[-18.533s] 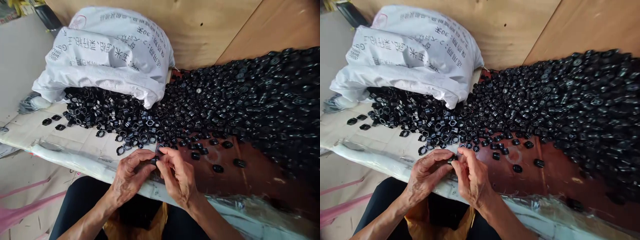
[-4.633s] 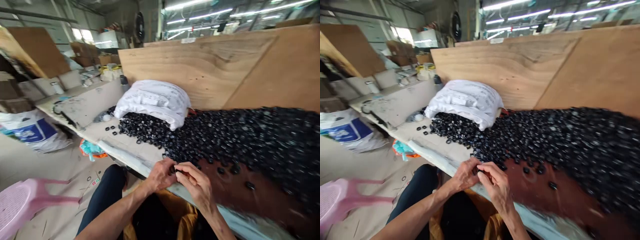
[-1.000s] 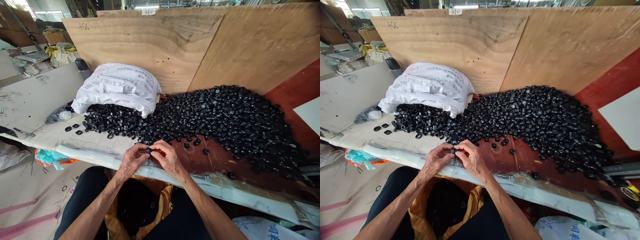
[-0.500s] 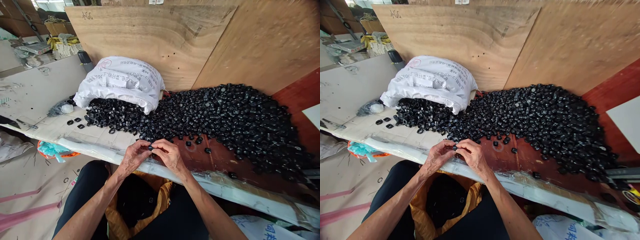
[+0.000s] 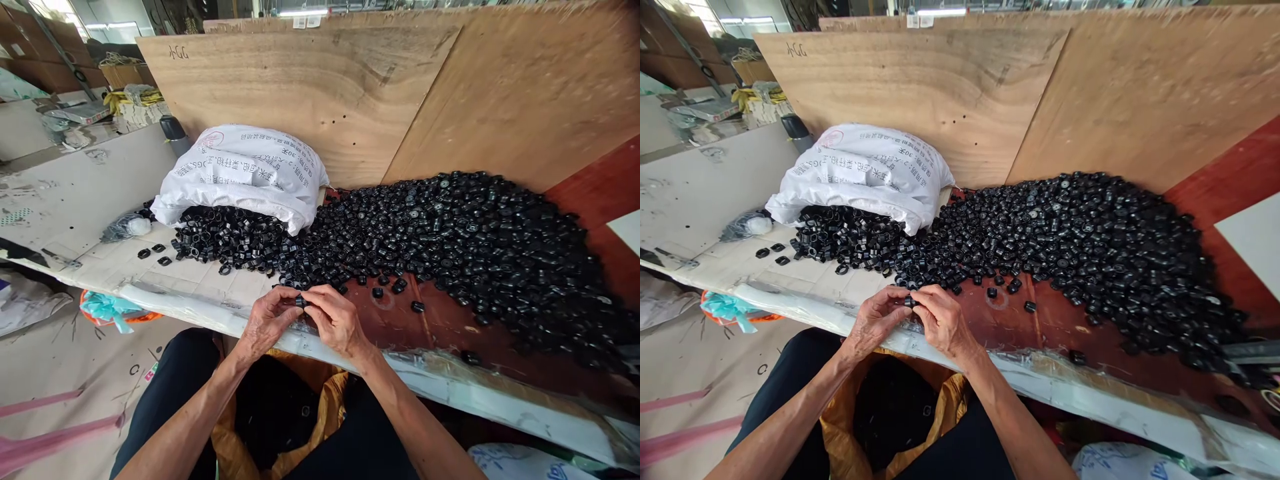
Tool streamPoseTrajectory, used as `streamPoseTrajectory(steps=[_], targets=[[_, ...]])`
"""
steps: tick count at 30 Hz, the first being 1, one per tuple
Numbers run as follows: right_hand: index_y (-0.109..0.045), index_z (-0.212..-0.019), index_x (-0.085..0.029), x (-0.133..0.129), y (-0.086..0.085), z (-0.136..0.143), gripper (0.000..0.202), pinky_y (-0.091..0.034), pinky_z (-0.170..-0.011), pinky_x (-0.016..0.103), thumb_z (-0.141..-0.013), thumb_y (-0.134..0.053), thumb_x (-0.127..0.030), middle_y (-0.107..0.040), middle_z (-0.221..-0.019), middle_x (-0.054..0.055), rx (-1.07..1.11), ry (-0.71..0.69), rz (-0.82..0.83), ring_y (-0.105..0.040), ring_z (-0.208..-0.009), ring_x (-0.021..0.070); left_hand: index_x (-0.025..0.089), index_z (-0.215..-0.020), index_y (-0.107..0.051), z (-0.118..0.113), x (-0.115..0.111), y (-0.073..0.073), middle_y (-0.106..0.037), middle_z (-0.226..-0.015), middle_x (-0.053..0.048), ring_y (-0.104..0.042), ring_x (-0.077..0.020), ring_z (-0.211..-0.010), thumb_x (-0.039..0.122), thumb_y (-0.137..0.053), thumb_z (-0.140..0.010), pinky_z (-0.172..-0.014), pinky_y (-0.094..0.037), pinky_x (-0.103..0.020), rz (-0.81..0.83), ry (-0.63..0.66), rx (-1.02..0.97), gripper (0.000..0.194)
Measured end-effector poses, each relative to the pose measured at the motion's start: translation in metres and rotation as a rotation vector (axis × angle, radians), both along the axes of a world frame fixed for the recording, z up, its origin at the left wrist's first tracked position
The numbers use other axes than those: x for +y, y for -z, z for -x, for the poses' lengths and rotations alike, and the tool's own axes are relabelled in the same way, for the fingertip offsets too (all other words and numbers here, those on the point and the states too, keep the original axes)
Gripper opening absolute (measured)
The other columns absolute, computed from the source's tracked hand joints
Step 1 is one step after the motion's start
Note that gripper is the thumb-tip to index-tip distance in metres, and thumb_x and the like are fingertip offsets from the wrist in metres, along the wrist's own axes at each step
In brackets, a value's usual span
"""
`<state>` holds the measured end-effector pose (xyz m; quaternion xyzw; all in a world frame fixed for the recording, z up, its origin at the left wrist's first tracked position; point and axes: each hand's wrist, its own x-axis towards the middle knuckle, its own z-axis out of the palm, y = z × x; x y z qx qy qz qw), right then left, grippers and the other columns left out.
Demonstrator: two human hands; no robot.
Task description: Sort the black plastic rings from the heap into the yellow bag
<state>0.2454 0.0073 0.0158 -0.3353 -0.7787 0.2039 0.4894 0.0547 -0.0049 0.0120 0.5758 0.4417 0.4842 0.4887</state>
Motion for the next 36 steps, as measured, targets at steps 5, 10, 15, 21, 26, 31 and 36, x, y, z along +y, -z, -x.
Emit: streamPoseTrajectory(steps=[5, 10, 15, 21, 26, 31, 36], targets=[[-0.069, -0.095, -0.023, 0.004, 0.006, 0.002, 0.022, -0.056, -0.07, 0.032, -0.106, -0.05, -0.023, -0.07, -0.082, 0.006, -0.074, 0.119, 0.006, -0.068, -0.073, 0.0198, 0.022, -0.11, -0.073, 0.001, -0.002, -0.001, -0.072, -0.115, -0.007, -0.071, -0.0198, -0.101, 0.03, -0.072, -0.091, -0.09, -0.06, -0.033, -0.137, 0.058, 0.164, 0.021], [-0.065, -0.115, -0.024, -0.001, 0.002, 0.002, 0.018, -0.057, -0.073, 0.033, -0.104, -0.051, -0.023, -0.072, -0.096, 0.007, -0.003, 0.042, 0.063, -0.069, -0.079, 0.0203, 0.019, -0.112, -0.071, -0.001, -0.001, -0.002, -0.072, -0.109, -0.007, -0.071, -0.0173, -0.087, 0.038, -0.076, -0.088, -0.083, -0.061, -0.031, -0.007, 0.007, 0.02, 0.031], [-0.068, -0.103, -0.024, 0.0, 0.003, 0.001, 0.016, -0.053, -0.069, 0.031, -0.105, -0.052, -0.026, -0.069, -0.087, 0.005, -0.062, 0.06, 0.033, -0.066, -0.074, 0.0198, 0.018, -0.11, -0.071, -0.001, -0.001, -0.003, -0.072, -0.108, -0.007, -0.07, -0.017, -0.087, 0.04, -0.077, -0.087, -0.084, -0.06, -0.031, -0.001, -0.001, -0.001, 0.032], [-0.063, -0.076, -0.023, 0.004, 0.007, 0.005, 0.035, -0.046, -0.061, 0.026, -0.107, -0.047, -0.027, -0.057, -0.063, 0.0, -0.156, 0.166, 0.064, -0.056, -0.059, 0.0156, 0.019, -0.11, -0.071, 0.0, -0.003, -0.006, -0.071, -0.108, -0.006, -0.07, -0.017, -0.088, 0.037, -0.076, -0.088, -0.085, -0.059, -0.031, -0.017, 0.024, 0.068, 0.028], [-0.069, -0.106, -0.022, -0.002, -0.002, 0.003, 0.02, -0.051, -0.066, 0.03, -0.105, -0.05, -0.028, -0.063, -0.079, 0.003, -0.021, 0.061, 0.069, -0.06, -0.068, 0.0176, 0.019, -0.109, -0.071, -0.001, -0.001, -0.009, -0.072, -0.102, -0.006, -0.07, -0.0176, -0.088, 0.038, -0.081, -0.084, -0.084, -0.06, -0.031, 0.07, -0.004, -0.091, 0.033], [-0.065, -0.079, -0.024, -0.005, -0.006, 0.002, 0.024, -0.044, -0.056, 0.028, -0.101, -0.06, -0.033, -0.052, -0.065, -0.001, -0.047, 0.075, 0.11, -0.049, -0.056, 0.0151, 0.019, -0.109, -0.071, -0.001, -0.001, -0.008, -0.073, -0.099, -0.006, -0.07, -0.0179, -0.087, 0.039, -0.081, -0.083, -0.083, -0.059, -0.031, 0.082, -0.024, -0.085, 0.034], [-0.068, -0.094, -0.024, -0.005, -0.009, 0.002, 0.009, -0.047, -0.061, 0.03, -0.098, -0.062, -0.03, -0.061, -0.072, 0.0, 0.006, 0.068, 0.119, -0.056, -0.061, 0.0164, 0.018, -0.11, -0.072, -0.001, -0.002, -0.008, -0.073, -0.1, -0.006, -0.07, -0.0173, -0.087, 0.038, -0.081, -0.084, -0.083, -0.06, -0.03, 0.079, 0.01, -0.097, 0.034]])
